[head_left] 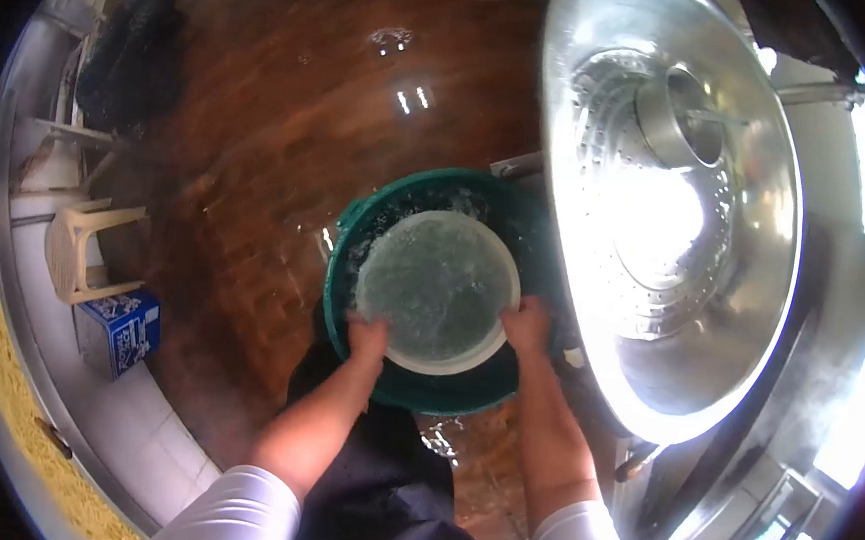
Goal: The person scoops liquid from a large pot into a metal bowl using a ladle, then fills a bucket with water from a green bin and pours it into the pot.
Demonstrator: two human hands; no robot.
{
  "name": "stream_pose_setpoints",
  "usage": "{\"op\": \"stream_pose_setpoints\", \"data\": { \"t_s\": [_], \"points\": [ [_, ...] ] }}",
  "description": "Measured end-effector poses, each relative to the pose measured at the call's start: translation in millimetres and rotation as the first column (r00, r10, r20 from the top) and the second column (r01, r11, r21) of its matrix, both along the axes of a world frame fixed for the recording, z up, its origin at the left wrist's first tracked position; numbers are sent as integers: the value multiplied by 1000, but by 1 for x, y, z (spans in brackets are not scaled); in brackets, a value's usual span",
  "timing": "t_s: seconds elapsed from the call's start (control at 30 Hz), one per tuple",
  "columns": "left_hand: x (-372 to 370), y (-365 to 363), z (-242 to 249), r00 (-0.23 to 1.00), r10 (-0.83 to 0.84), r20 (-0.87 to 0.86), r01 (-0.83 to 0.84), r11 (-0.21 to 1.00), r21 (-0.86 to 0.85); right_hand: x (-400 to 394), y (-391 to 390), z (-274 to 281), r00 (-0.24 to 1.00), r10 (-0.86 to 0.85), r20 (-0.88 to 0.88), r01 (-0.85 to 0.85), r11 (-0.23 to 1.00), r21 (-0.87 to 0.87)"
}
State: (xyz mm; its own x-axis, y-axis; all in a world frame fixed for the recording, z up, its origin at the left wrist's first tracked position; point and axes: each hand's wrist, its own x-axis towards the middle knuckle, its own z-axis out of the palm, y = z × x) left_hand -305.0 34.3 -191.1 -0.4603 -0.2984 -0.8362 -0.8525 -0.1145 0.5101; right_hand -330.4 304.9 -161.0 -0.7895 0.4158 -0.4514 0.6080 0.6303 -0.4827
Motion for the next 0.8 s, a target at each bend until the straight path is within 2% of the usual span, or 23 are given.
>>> {"op": "stream_pose_setpoints", "data": {
  "t_s": [0.03, 0.07, 0.1, 0.13, 0.17, 0.23, 0.27, 0.3, 0.37, 0.4, 0.43, 0.5, 0.57, 0.63, 0.67, 0.7, 0.73, 0.8],
  "points": [
    [-6, -10, -33, 994, -90, -64, 84, 992, -95, 11, 7, 1, 994, 101, 37, -102, 995, 19],
    [-13, -17, -61, 976, -181, -119, 156, 968, -195, 19, 5, 7, 995, 90, 31, -91, 996, 23],
    [-22, -23, -72, 905, -383, -187, 286, 871, -399, 26, -2, 16, 984, -116, 139, 132, 985, -112],
    [-35, -24, -72, 792, -575, -207, 366, 717, -593, 35, -5, 18, 917, -296, 268, 357, 908, -220],
    [-47, -26, -71, 784, -583, -211, 371, 714, -594, 43, -4, 14, 915, -306, 264, 366, 904, -220],
    [-70, -29, -30, 599, -796, -83, 669, 555, -494, 62, 2, -7, 941, -257, 219, 299, 935, -188],
    [-73, -26, -16, 626, -766, -146, 653, 617, -439, 56, -7, 14, 944, -254, 210, 285, 949, -137],
    [-72, -25, -10, 609, -777, -159, 658, 607, -445, 63, -2, 8, 942, -273, 195, 302, 944, -136],
    [-58, -30, 2, 655, -718, -235, 614, 687, -387, 87, 6, -17, 994, -93, -52, 94, 995, 24],
    [-57, -29, 20, 718, -643, -265, 575, 763, -294, 88, 3, 3, 995, -102, -22, 103, 992, 72],
    [-56, -28, 27, 705, -652, -279, 582, 756, -299, 90, 3, 18, 993, -116, -38, 119, 990, 75],
    [-52, -36, 45, 725, -607, -327, 567, 794, -218, 101, -5, 53, 948, -278, 153, 299, 944, -136],
    [-50, -47, 71, 681, -631, -372, 589, 773, -236, 105, -23, 106, 964, -252, 91, 262, 955, -135],
    [-48, -55, 104, 627, -655, -422, 610, 750, -257, 117, -43, 137, 911, -381, 155, 406, 894, -189],
    [-47, -58, 123, 618, -665, -420, 611, 742, -276, 142, -45, 110, 913, -401, -81, 363, 886, -289],
    [-45, -62, 138, 608, -676, -417, 614, 733, -293, 146, -50, 123, 902, -421, -99, 379, 879, -291],
    [-42, -65, 150, 631, -621, -465, 583, 775, -244, 152, -57, 140, 887, -459, -56, 412, 839, -355],
    [-40, -74, 184, 599, -633, -491, 596, 762, -254, 159, -77, 185, 840, -542, 21, 500, 760, -415]
  ]
}}
